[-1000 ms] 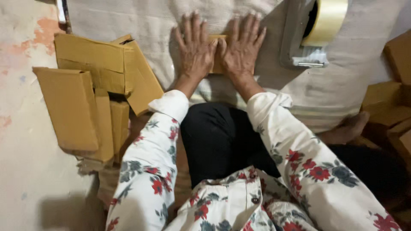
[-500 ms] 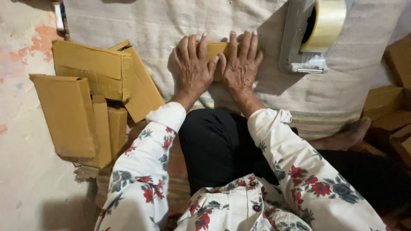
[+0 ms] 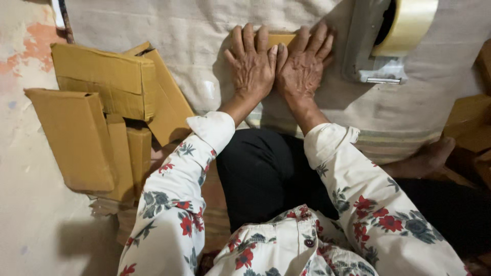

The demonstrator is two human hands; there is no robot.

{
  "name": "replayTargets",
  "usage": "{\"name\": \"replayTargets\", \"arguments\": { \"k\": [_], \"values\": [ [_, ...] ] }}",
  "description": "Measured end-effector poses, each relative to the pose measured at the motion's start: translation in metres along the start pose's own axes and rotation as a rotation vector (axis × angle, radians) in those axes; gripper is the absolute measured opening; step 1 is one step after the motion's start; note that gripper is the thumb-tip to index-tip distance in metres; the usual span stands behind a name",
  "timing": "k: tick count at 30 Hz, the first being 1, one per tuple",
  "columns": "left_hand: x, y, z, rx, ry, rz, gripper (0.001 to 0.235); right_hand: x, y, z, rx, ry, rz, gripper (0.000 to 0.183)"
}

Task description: The person sits on a floor mat and repeatedly packs smartwatch boxes into small cardboard shipping boxes. They fold the flaps, seal the boxes with packing tape using a wall-mounted dispenser, and place the finished packages aside.

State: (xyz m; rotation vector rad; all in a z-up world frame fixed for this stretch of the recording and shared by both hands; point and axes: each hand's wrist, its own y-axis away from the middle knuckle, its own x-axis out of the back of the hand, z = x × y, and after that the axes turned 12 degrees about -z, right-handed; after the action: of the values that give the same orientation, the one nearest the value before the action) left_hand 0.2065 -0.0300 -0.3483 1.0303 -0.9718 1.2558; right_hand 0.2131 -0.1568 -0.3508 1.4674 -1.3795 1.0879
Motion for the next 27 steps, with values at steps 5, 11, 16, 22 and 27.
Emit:
{"name": "replayTargets", "arguments": {
  "k": [5, 11, 16, 22, 27],
  "values": [
    [0.006, -0.003, -0.001, -0.031, 0.012, 0.052, 0.044, 0.009, -0.006, -0.003, 0.127, -0.027, 0.021, 0.042],
    [0.007, -0.004, -0.001, -0.081, 0.019, 0.123, 0.038, 0.02, -0.007, -0.005, 0.234, -0.019, 0.08, 0.039],
    [0.012, 0.004, -0.004, -0.139, -0.004, 0.143, 0.045, 0.021, -0.006, -0.008, 0.254, -0.063, 0.106, 0.039],
    [0.032, 0.018, -0.018, -0.362, -0.155, 0.005, 0.063, 0.019, -0.011, -0.004, 0.218, -0.051, 0.086, 0.027],
    [0.03, 0.014, -0.027, -0.385, -0.14, -0.036, 0.063, 0.027, -0.014, 0.001, 0.198, -0.101, -0.115, 0.038]
  ]
}}
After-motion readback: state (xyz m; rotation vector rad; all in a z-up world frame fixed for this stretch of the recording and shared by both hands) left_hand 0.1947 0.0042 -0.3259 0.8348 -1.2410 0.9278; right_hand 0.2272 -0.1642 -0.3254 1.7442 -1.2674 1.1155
